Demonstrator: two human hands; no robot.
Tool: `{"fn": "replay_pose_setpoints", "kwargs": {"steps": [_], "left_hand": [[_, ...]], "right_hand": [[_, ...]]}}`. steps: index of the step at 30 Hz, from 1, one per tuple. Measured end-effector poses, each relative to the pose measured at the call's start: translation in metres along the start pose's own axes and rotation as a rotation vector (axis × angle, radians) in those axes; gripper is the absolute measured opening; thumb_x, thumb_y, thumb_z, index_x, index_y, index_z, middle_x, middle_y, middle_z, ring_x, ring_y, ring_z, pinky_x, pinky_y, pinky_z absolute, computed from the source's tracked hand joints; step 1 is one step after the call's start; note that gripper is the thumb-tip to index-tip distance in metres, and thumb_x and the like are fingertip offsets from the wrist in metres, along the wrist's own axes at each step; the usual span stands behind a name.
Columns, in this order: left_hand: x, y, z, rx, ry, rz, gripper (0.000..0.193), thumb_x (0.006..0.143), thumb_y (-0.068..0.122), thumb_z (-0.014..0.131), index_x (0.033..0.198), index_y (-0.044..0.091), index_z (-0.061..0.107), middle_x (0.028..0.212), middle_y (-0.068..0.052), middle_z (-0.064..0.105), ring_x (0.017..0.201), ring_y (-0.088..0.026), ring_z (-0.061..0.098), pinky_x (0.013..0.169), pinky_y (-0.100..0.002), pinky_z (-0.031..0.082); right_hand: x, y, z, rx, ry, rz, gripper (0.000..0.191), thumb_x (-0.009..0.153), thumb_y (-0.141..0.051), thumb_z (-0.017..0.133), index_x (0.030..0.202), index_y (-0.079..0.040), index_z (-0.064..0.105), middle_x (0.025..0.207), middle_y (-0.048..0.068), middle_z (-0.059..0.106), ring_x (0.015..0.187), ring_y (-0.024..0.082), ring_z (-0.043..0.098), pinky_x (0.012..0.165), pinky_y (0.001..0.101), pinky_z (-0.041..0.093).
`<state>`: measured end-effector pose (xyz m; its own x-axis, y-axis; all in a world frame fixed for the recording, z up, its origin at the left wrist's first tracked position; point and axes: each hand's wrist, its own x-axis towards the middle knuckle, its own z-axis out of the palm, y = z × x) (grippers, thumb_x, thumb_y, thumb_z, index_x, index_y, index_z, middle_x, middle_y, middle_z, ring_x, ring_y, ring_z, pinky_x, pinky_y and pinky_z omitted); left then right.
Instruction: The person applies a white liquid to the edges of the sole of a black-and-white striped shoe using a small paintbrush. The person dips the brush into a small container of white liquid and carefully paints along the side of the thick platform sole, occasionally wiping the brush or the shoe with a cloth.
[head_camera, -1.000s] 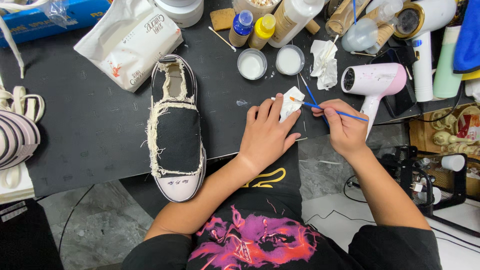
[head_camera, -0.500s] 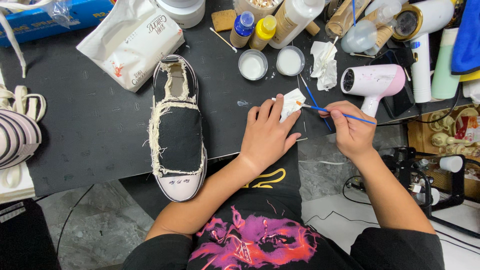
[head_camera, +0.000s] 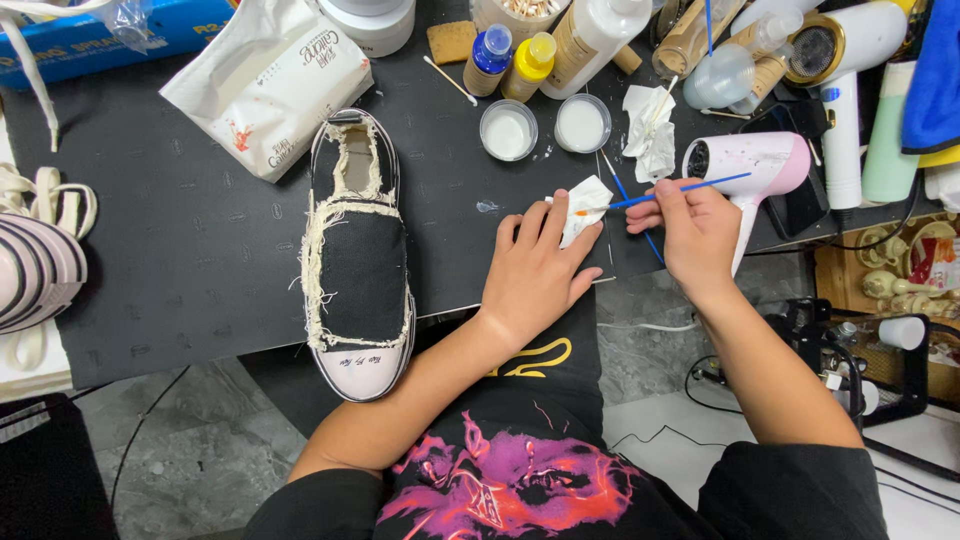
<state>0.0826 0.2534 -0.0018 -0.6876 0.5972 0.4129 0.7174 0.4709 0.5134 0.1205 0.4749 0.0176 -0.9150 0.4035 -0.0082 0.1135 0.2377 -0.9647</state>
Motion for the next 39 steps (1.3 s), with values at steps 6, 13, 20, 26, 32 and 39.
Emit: {"fn": "replay_pose_setpoints", "kwargs": {"steps": [6, 13, 20, 26, 32, 39], "left_hand": [[0.000, -0.003, 0.000, -0.001, -0.002, 0.000, 0.055, 0.085, 0.043, 0.077, 0.132, 0.018, 0.066, 0.146, -0.022, 0.052, 0.128, -0.033, 0.048, 0.104, -0.048, 0.039], [-0.004, -0.010, 0.001, 0.004, -0.008, 0.004, 0.061, 0.084, 0.044, 0.077, 0.137, 0.017, 0.063, 0.147, -0.021, 0.051, 0.131, -0.034, 0.047, 0.104, -0.049, 0.039], [0.007, -0.001, 0.010, 0.047, -0.029, -0.099, 0.070, 0.081, 0.047, 0.078, 0.141, 0.014, 0.060, 0.153, -0.020, 0.045, 0.134, -0.034, 0.044, 0.107, -0.054, 0.037], [-0.008, 0.012, -0.020, -0.070, 0.101, -0.076, 0.062, 0.077, 0.038, 0.079, 0.133, 0.018, 0.063, 0.157, -0.020, 0.041, 0.142, -0.043, 0.037, 0.109, -0.059, 0.037], [-0.068, 0.005, -0.129, -0.072, 0.117, -0.008, 0.051, 0.089, 0.032, 0.083, 0.132, 0.010, 0.065, 0.145, -0.015, 0.053, 0.139, -0.039, 0.048, 0.115, -0.057, 0.039], [-0.015, -0.078, -0.174, 0.242, 0.045, -0.343, 0.099, 0.078, 0.039, 0.091, 0.156, 0.006, 0.039, 0.143, -0.021, 0.048, 0.131, -0.041, 0.044, 0.099, -0.051, 0.044]], "right_hand": [[-0.005, -0.005, -0.009, -0.252, 0.040, -0.073, 0.024, 0.112, -0.010, 0.057, 0.104, 0.012, 0.063, 0.090, 0.019, 0.073, 0.076, 0.020, 0.073, 0.069, 0.0296, 0.061], [-0.012, -0.005, -0.017, -0.135, 0.099, -0.193, 0.026, 0.121, -0.010, 0.056, 0.109, 0.013, 0.060, 0.095, 0.020, 0.069, 0.084, 0.024, 0.073, 0.077, 0.0357, 0.063], [-0.020, 0.010, -0.029, 0.063, 0.148, -0.375, 0.027, 0.129, -0.011, 0.049, 0.114, 0.011, 0.051, 0.102, 0.024, 0.065, 0.087, 0.031, 0.073, 0.083, 0.0430, 0.065], [-0.033, 0.010, -0.010, 0.207, 0.239, -0.452, 0.032, 0.127, -0.022, 0.046, 0.128, 0.010, 0.048, 0.103, 0.028, 0.063, 0.087, 0.034, 0.069, 0.082, 0.0446, 0.063], [-0.053, 0.014, 0.044, 0.372, 0.313, -0.471, 0.040, 0.123, -0.030, 0.050, 0.133, 0.008, 0.049, 0.105, 0.026, 0.065, 0.090, 0.034, 0.072, 0.078, 0.0428, 0.063], [-0.062, 0.021, 0.107, 0.427, 0.131, -0.443, 0.035, 0.120, -0.029, 0.051, 0.129, 0.005, 0.049, 0.110, 0.029, 0.065, 0.096, 0.035, 0.071, 0.085, 0.0465, 0.062]]}}
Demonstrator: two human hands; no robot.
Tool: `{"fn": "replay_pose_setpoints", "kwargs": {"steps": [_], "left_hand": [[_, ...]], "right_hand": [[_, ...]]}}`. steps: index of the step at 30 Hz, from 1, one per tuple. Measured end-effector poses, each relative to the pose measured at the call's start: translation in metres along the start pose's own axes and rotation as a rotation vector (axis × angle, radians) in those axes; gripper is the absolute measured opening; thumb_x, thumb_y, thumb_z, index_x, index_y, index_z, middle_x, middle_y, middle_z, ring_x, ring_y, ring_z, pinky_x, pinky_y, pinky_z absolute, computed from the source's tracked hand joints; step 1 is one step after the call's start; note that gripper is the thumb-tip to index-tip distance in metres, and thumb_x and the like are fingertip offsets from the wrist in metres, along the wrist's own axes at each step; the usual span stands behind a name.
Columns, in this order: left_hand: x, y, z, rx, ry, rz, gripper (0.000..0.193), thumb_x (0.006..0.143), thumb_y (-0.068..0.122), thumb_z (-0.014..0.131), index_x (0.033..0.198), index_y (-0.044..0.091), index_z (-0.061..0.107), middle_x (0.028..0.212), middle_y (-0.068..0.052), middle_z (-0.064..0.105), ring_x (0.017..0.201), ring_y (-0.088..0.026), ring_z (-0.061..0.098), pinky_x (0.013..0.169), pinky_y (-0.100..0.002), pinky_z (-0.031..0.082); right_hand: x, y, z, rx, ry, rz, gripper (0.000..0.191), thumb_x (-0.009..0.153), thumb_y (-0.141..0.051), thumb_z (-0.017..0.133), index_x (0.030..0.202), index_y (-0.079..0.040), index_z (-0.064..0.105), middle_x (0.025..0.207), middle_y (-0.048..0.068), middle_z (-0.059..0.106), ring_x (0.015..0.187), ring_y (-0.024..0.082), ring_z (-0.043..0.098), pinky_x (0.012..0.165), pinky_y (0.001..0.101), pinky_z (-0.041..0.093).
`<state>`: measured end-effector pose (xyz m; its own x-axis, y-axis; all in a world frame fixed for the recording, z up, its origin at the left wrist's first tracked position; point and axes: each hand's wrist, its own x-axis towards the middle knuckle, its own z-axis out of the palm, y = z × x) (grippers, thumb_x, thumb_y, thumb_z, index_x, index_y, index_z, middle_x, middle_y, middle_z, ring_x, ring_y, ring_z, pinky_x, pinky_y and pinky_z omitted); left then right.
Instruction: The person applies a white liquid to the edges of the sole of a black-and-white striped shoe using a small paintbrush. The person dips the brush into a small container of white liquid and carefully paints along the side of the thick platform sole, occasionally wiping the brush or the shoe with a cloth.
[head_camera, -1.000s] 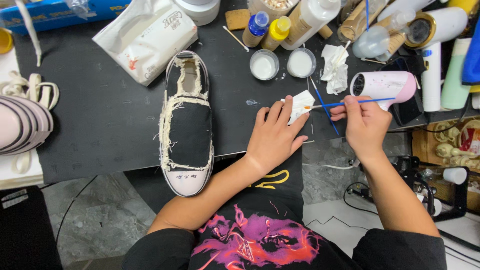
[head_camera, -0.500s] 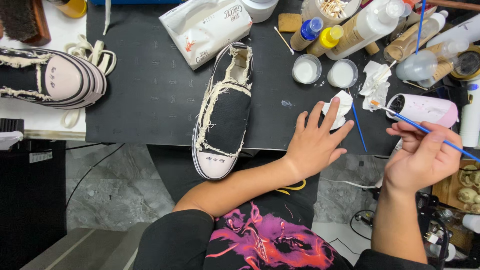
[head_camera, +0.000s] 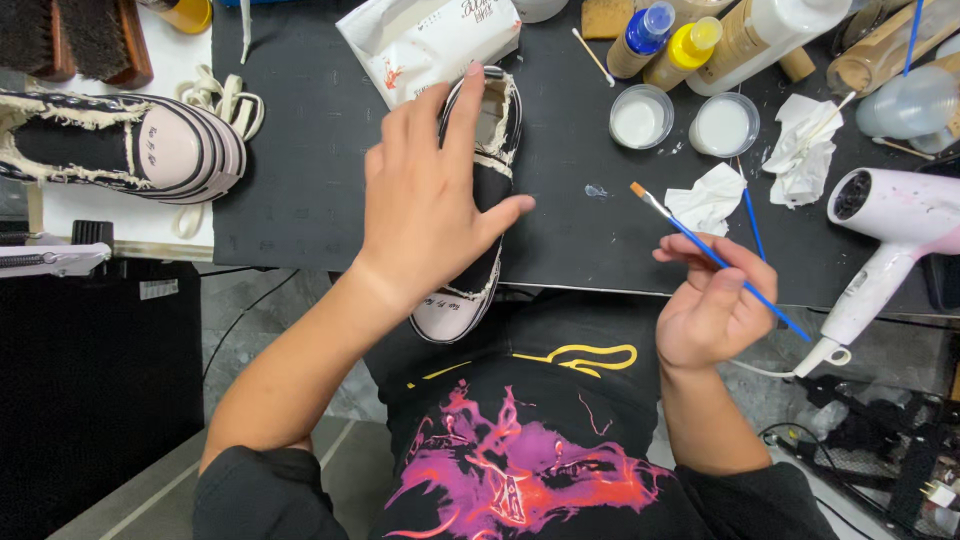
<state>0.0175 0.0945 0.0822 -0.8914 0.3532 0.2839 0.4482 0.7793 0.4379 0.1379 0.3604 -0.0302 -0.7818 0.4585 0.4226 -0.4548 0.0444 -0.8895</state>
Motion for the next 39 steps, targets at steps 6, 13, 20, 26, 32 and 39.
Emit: {"fn": "replay_pose_setpoints", "kwargs": {"steps": [6, 13, 20, 26, 32, 39], "left_hand": [[0.011, -0.016, 0.000, -0.277, -0.062, -0.107, 0.082, 0.077, 0.019, 0.084, 0.148, 0.009, 0.044, 0.134, -0.016, 0.055, 0.122, -0.036, 0.060, 0.098, -0.042, 0.053], [0.017, -0.070, -0.008, -0.411, -0.116, -0.039, 0.047, 0.081, 0.012, 0.080, 0.124, 0.006, 0.061, 0.120, -0.013, 0.061, 0.110, -0.028, 0.065, 0.096, -0.036, 0.053], [0.024, -0.069, -0.018, -0.384, -0.202, -0.099, 0.040, 0.081, 0.016, 0.078, 0.119, 0.008, 0.068, 0.105, -0.009, 0.058, 0.095, -0.025, 0.062, 0.081, -0.034, 0.051], [0.028, -0.048, -0.013, -0.301, -0.220, -0.009, 0.039, 0.081, 0.019, 0.077, 0.117, 0.008, 0.070, 0.102, -0.011, 0.054, 0.092, -0.028, 0.060, 0.084, -0.038, 0.051], [0.024, -0.020, -0.007, -0.044, -0.192, 0.013, 0.038, 0.081, 0.033, 0.081, 0.106, 0.005, 0.072, 0.100, -0.013, 0.057, 0.094, -0.033, 0.061, 0.080, -0.043, 0.051], [0.046, -0.007, 0.026, -0.001, -0.247, 0.079, 0.026, 0.087, 0.026, 0.074, 0.091, 0.001, 0.067, 0.098, -0.016, 0.061, 0.095, -0.037, 0.061, 0.081, -0.049, 0.048]], "right_hand": [[-0.006, 0.003, -0.013, 0.045, -0.035, -0.082, 0.033, 0.117, -0.028, 0.052, 0.131, 0.001, 0.052, 0.107, 0.029, 0.066, 0.090, 0.032, 0.070, 0.077, 0.0422, 0.062], [-0.014, 0.021, -0.013, 0.026, -0.059, -0.026, 0.031, 0.117, -0.026, 0.051, 0.130, 0.002, 0.052, 0.108, 0.029, 0.065, 0.090, 0.032, 0.069, 0.079, 0.0417, 0.063], [-0.013, 0.021, -0.003, 0.024, -0.131, -0.017, 0.028, 0.116, -0.023, 0.049, 0.125, 0.004, 0.053, 0.111, 0.028, 0.066, 0.092, 0.030, 0.069, 0.080, 0.0395, 0.061], [-0.015, 0.017, -0.002, -0.007, -0.138, -0.001, 0.029, 0.116, -0.021, 0.047, 0.126, 0.005, 0.055, 0.112, 0.027, 0.066, 0.092, 0.029, 0.069, 0.082, 0.0392, 0.061], [-0.016, 0.015, -0.007, -0.018, -0.120, 0.005, 0.028, 0.116, -0.021, 0.047, 0.125, 0.005, 0.055, 0.112, 0.026, 0.067, 0.090, 0.028, 0.069, 0.081, 0.0384, 0.061], [-0.021, 0.010, -0.006, 0.027, -0.118, -0.012, 0.029, 0.115, -0.021, 0.049, 0.125, 0.004, 0.056, 0.111, 0.027, 0.067, 0.089, 0.029, 0.069, 0.081, 0.0396, 0.061]]}}
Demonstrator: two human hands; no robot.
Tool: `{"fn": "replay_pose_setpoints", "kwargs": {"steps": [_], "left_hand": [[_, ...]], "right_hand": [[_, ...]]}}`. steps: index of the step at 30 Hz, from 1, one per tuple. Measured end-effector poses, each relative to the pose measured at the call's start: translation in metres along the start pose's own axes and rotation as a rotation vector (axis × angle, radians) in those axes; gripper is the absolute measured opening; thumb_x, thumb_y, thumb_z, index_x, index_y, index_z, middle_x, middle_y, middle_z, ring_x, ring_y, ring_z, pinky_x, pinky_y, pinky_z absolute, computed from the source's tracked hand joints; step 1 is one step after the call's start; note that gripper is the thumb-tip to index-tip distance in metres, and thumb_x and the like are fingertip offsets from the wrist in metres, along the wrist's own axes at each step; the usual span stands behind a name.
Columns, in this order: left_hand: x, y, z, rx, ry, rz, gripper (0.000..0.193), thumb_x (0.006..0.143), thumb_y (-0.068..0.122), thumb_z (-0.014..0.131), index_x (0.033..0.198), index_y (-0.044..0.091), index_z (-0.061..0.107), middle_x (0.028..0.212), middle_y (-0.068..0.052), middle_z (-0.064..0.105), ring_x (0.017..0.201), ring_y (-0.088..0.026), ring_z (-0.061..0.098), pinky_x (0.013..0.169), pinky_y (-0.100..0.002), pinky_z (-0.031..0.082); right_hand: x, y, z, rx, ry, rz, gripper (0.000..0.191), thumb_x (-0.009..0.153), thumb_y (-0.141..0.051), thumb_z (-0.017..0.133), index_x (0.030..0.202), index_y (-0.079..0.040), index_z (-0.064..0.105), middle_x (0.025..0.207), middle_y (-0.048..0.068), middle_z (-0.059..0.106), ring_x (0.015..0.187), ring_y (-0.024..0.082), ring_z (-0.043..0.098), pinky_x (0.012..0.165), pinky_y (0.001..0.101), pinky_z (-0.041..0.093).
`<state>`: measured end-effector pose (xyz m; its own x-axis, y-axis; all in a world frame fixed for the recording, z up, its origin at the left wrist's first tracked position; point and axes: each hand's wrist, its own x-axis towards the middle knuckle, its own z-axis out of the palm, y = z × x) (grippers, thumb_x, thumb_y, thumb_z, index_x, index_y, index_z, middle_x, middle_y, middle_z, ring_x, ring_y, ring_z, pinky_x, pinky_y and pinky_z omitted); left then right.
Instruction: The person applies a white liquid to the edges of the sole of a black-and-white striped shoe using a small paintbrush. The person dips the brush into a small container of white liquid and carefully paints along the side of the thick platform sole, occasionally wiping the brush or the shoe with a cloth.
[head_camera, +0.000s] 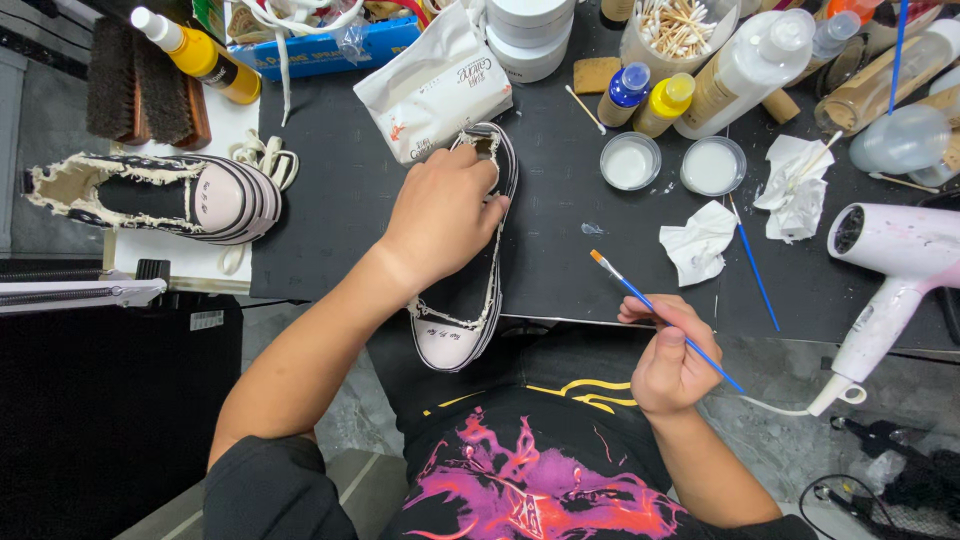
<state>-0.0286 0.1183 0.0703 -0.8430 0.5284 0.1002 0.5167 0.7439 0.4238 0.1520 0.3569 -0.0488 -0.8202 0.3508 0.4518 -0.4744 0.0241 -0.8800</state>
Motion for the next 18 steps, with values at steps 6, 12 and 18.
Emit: {"fn": "replay_pose_setpoints", "kwargs": {"steps": [6, 12, 18], "left_hand": [[-0.023, -0.015, -0.043, -0.341, -0.011, 0.197, 0.021, 0.094, 0.014, 0.066, 0.094, -0.003, 0.055, 0.097, -0.017, 0.055, 0.098, -0.039, 0.054, 0.092, -0.046, 0.044], [-0.050, -0.015, -0.099, -0.398, 0.056, 0.327, 0.015, 0.087, 0.009, 0.062, 0.097, -0.001, 0.058, 0.095, -0.014, 0.057, 0.094, -0.035, 0.052, 0.092, -0.042, 0.041], [-0.053, -0.017, -0.106, -0.426, 0.161, 0.631, 0.014, 0.068, 0.004, 0.063, 0.072, 0.002, 0.050, 0.077, -0.012, 0.051, 0.079, -0.035, 0.051, 0.082, -0.047, 0.038]], "right_hand": [[0.006, -0.008, 0.004, 0.016, -0.039, -0.150, 0.030, 0.115, -0.022, 0.048, 0.137, -0.001, 0.048, 0.117, 0.030, 0.067, 0.099, 0.033, 0.072, 0.084, 0.0412, 0.063], [0.024, -0.024, 0.022, -0.207, -0.156, -0.327, 0.026, 0.113, -0.020, 0.049, 0.131, -0.002, 0.050, 0.112, 0.030, 0.068, 0.100, 0.038, 0.072, 0.088, 0.0450, 0.063], [0.037, -0.034, 0.048, -0.067, -0.283, -0.318, 0.035, 0.097, -0.019, 0.071, 0.116, -0.005, 0.044, 0.129, 0.030, 0.063, 0.124, 0.043, 0.066, 0.107, 0.0518, 0.057]]}}
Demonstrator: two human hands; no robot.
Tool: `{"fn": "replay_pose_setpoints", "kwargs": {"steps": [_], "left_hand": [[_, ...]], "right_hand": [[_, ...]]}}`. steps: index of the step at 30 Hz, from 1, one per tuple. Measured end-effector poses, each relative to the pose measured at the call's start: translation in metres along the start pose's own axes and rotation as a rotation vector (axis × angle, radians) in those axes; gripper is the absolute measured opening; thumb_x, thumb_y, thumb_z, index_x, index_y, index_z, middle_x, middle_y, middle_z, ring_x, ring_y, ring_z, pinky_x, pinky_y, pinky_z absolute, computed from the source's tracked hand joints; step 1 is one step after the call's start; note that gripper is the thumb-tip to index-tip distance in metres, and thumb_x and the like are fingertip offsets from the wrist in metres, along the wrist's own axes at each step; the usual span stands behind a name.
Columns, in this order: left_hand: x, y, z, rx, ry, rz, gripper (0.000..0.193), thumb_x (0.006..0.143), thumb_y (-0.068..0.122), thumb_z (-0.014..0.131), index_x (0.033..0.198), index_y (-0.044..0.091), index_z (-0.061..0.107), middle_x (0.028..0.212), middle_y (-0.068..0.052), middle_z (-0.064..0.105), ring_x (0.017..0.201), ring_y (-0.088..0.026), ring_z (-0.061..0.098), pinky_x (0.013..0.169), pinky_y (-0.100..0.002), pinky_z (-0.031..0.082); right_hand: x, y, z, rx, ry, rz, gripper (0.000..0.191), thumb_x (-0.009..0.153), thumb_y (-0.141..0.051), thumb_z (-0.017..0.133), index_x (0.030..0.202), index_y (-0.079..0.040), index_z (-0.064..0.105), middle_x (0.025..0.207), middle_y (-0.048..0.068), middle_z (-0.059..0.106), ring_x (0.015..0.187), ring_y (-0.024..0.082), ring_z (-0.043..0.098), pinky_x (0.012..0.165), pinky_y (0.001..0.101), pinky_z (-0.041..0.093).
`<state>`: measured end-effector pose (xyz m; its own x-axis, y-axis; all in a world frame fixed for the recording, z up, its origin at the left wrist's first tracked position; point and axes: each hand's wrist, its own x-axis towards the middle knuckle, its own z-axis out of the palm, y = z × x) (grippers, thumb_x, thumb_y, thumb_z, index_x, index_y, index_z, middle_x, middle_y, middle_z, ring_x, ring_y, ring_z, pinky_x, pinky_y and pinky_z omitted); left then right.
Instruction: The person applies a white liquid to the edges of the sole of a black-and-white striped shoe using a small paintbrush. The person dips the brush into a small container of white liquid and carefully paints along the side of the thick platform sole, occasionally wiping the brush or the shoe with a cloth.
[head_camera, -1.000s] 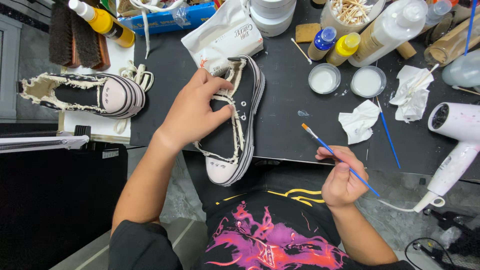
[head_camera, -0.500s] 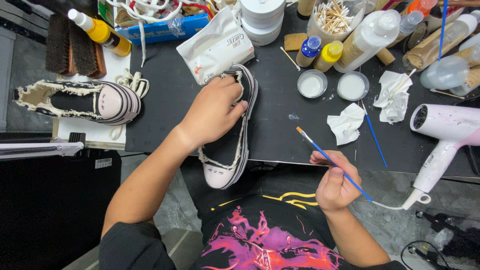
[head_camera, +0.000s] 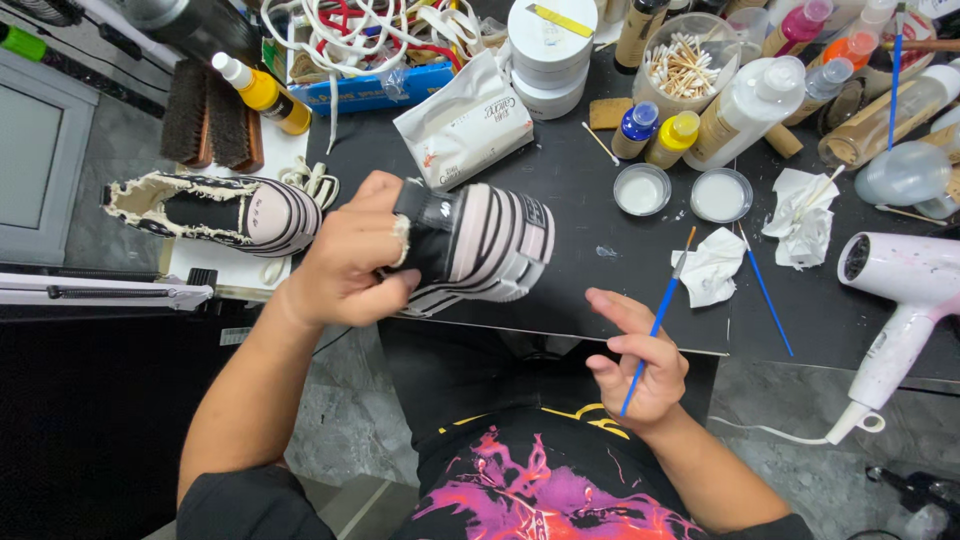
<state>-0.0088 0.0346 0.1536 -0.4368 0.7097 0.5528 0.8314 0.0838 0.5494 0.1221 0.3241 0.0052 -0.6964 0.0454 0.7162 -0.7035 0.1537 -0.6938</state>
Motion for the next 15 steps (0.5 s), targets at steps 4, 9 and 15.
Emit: {"fn": "replay_pose_setpoints", "kwargs": {"steps": [4, 9, 15], "left_hand": [[-0.005, -0.005, 0.021, -0.039, -0.026, 0.094, 0.024, 0.063, 0.003, 0.066, 0.065, 0.006, 0.042, 0.070, -0.006, 0.044, 0.073, -0.029, 0.048, 0.081, -0.045, 0.037], [-0.008, 0.004, 0.036, -0.040, 0.002, 0.131, 0.022, 0.058, 0.004, 0.065, 0.065, 0.007, 0.044, 0.071, -0.004, 0.050, 0.071, -0.026, 0.051, 0.079, -0.044, 0.036], [-0.009, 0.041, 0.045, 0.167, 0.098, -0.082, 0.023, 0.067, 0.015, 0.067, 0.084, 0.002, 0.059, 0.079, -0.010, 0.055, 0.077, -0.030, 0.055, 0.089, -0.049, 0.038]], "right_hand": [[0.004, 0.000, 0.018, 0.311, -0.056, 0.151, 0.059, 0.088, -0.019, 0.083, 0.114, -0.008, 0.032, 0.155, 0.034, 0.041, 0.147, 0.047, 0.047, 0.123, 0.0543, 0.044], [0.003, -0.011, 0.027, 0.391, -0.087, 0.237, 0.062, 0.083, -0.011, 0.087, 0.105, -0.011, 0.029, 0.156, 0.038, 0.038, 0.147, 0.050, 0.045, 0.121, 0.0553, 0.044], [-0.003, -0.024, 0.038, 0.366, -0.050, 0.224, 0.067, 0.082, -0.011, 0.090, 0.107, -0.008, 0.027, 0.156, 0.038, 0.037, 0.147, 0.050, 0.045, 0.121, 0.0552, 0.045]]}}
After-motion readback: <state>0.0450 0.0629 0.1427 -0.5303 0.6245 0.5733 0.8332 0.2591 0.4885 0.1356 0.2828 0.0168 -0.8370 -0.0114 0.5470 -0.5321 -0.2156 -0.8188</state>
